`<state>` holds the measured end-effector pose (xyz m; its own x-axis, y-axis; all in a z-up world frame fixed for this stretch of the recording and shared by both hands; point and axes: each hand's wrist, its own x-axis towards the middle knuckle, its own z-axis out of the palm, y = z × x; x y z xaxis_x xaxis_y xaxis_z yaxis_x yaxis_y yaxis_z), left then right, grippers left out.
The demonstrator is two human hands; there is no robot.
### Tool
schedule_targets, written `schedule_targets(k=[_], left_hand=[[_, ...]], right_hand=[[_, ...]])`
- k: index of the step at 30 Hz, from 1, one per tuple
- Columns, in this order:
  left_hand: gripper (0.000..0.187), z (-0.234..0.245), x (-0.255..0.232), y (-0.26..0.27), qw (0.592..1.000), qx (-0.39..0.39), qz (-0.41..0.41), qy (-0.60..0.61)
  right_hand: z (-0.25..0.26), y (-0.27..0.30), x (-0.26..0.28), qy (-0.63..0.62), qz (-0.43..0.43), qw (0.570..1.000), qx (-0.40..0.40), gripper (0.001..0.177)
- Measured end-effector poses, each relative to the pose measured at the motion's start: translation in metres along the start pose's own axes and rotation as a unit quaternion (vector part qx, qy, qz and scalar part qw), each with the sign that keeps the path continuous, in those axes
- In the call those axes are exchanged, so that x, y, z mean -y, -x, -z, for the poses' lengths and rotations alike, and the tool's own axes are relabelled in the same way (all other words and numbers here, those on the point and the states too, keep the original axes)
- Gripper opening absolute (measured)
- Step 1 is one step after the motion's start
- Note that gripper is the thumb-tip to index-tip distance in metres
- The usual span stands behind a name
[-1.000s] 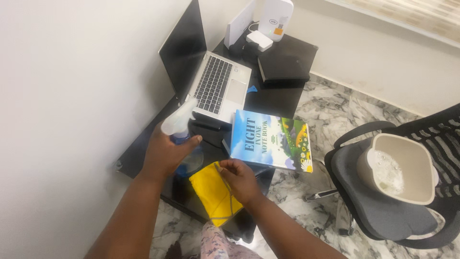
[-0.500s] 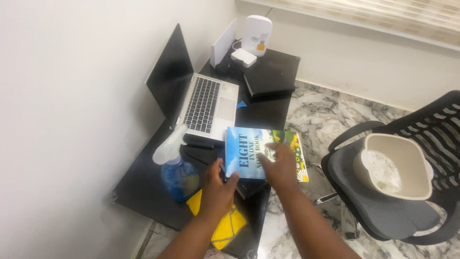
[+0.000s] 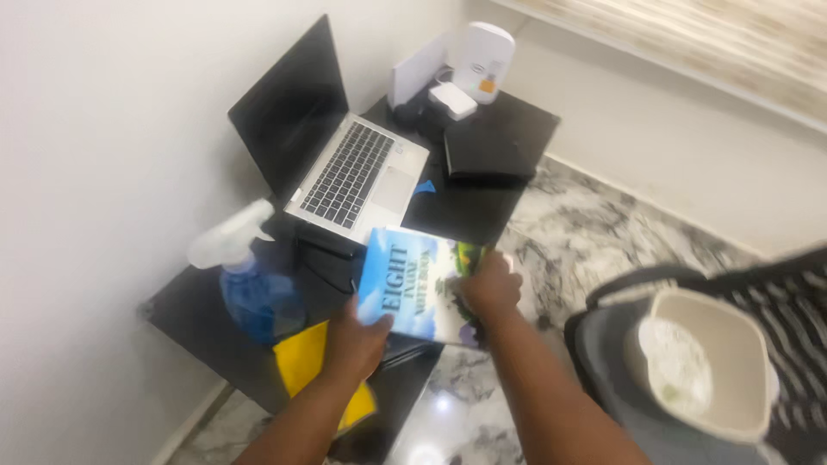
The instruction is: The person rinses and wrings out a cloth in a bucket, sprays a surface with a liquid cleaner from a bottle, and wipes down a desk and objects including a book and a laptop.
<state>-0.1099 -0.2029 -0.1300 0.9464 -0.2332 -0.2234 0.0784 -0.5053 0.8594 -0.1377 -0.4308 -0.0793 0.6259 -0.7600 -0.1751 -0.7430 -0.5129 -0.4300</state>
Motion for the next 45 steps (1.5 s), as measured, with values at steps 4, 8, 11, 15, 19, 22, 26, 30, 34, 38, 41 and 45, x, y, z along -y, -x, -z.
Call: schedule_targets(k=[4,8,11,15,19,22,26,30,34,38,41,45], left_hand=[[0.055,-0.009,-0.006,0.031,0.996,-0.088,0.023,0.019],[0.059,-0.021,-0.007,0.045,0.986,-0.163,0.015,0.041],[0.056,-0.024,-0.004,0.043,0.985,-0.161,0.065,-0.016],[0.057,-0.017,0.0,0.038,0.981,-0.124,0.126,-0.076],[0.058,-0.004,0.003,0.025,0.982,-0.064,0.154,-0.091],[0.057,-0.009,-0.001,0.011,0.978,-0.049,0.201,-0.039],[0.046,-0.023,-0.005,-0.007,0.966,-0.063,0.169,0.187],[0.038,-0.026,-0.006,-0.011,0.928,-0.068,0.2,0.308],[0.035,-0.039,-0.015,-0.008,0.912,-0.111,0.207,0.336],[0.032,-0.043,-0.031,-0.001,0.906,-0.153,0.159,0.362],[0.033,-0.045,-0.046,0.003,0.913,-0.176,0.231,0.286],[0.039,-0.078,-0.065,0.0,0.877,-0.217,0.282,0.323]], right_hand=[[0.002,-0.011,-0.009,0.032,0.146,0.989,-0.004,0.091],[0.024,-0.016,-0.009,-0.008,0.079,0.997,0.025,0.106],[0.031,-0.013,-0.01,-0.016,0.049,0.994,0.094,0.09],[0.018,-0.034,-0.008,-0.014,0.094,0.994,0.05,0.097],[0.001,-0.06,-0.016,-0.168,0.211,0.96,0.076,0.085],[-0.012,-0.076,-0.019,-0.294,0.25,0.913,0.129,0.093],[-0.008,-0.093,-0.013,-0.232,0.136,0.946,0.183,0.101],[-0.008,-0.088,-0.012,-0.14,0.079,0.956,0.246,0.085],[-0.006,-0.087,-0.015,-0.163,0.082,0.954,0.238,0.086],[-0.002,-0.088,-0.01,-0.156,0.039,0.952,0.26,0.08],[0.006,-0.092,-0.013,-0.169,0.104,0.95,0.24,0.07],[0.027,-0.12,-0.017,-0.212,0.183,0.92,0.275,0.056]])
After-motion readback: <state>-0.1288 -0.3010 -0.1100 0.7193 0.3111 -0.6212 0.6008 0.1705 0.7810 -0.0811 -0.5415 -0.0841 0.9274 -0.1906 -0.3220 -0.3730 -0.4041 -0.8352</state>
